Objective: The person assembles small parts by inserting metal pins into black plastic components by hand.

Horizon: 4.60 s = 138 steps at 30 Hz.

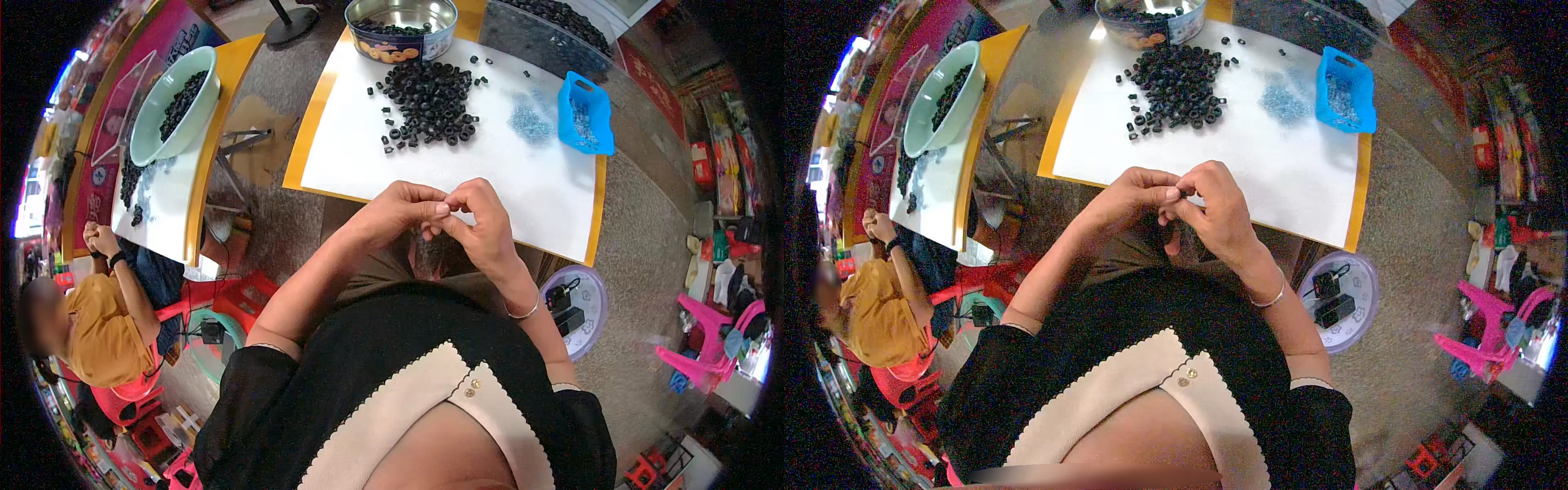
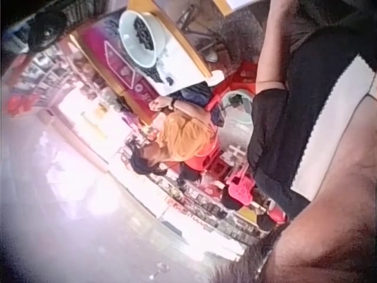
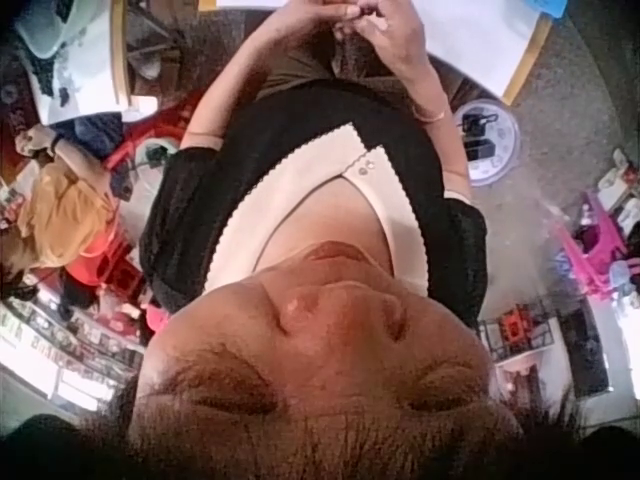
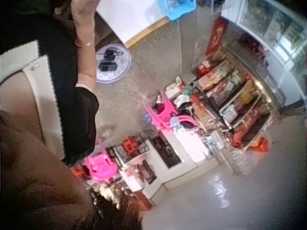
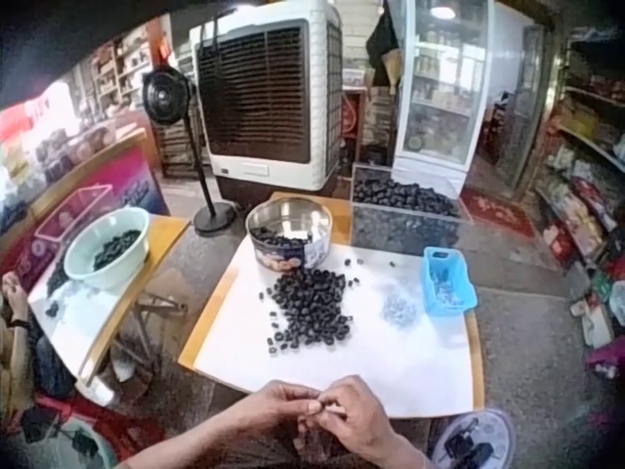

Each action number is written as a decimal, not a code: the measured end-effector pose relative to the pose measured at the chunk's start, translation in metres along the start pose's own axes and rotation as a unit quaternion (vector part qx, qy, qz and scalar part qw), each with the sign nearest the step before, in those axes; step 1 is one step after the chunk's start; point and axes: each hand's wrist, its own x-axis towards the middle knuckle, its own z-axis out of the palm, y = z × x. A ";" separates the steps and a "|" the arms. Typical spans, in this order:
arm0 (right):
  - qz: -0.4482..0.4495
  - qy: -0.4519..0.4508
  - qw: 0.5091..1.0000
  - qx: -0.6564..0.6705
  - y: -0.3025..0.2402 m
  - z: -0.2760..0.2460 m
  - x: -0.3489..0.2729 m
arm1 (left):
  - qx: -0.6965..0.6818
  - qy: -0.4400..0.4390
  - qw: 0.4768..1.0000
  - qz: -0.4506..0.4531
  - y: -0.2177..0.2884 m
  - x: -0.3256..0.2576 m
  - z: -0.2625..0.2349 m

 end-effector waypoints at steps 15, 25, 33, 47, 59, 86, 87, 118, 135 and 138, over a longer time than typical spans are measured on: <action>0.014 0.020 1.000 0.020 0.008 0.005 -0.003 | 0.109 0.127 0.986 0.009 -0.012 0.001 0.014; 0.039 0.033 0.999 -0.009 0.010 -0.001 -0.004 | 0.086 0.086 0.990 0.069 -0.022 0.012 0.016; 0.004 0.036 0.999 0.003 -0.004 -0.018 -0.005 | 0.095 -0.033 0.995 -0.023 0.015 0.005 0.021; -0.017 0.086 0.972 0.219 -0.018 0.001 -0.015 | -0.085 0.026 0.996 0.010 0.010 -0.002 0.051; 0.007 0.049 0.990 0.134 -0.008 -0.018 -0.011 | -0.088 0.030 0.996 -0.015 0.008 0.001 0.046; 0.167 0.062 0.819 0.546 -0.012 -0.018 -0.015 | -0.175 0.095 0.980 0.023 0.017 -0.003 0.061; 0.149 0.088 0.884 0.435 -0.012 -0.017 -0.016 | -0.165 0.116 0.979 0.022 0.018 -0.002 0.061; 0.147 0.074 0.946 0.279 -0.012 0.000 -0.015 | -0.069 0.085 0.993 0.049 0.007 0.008 0.068; 0.059 0.141 0.988 -0.023 0.019 -0.057 0.030 | -0.136 0.036 0.988 0.059 0.003 0.012 0.046; 0.064 0.212 0.970 -0.098 0.052 -0.103 0.101 | -0.124 0.061 0.990 0.036 0.004 0.004 0.034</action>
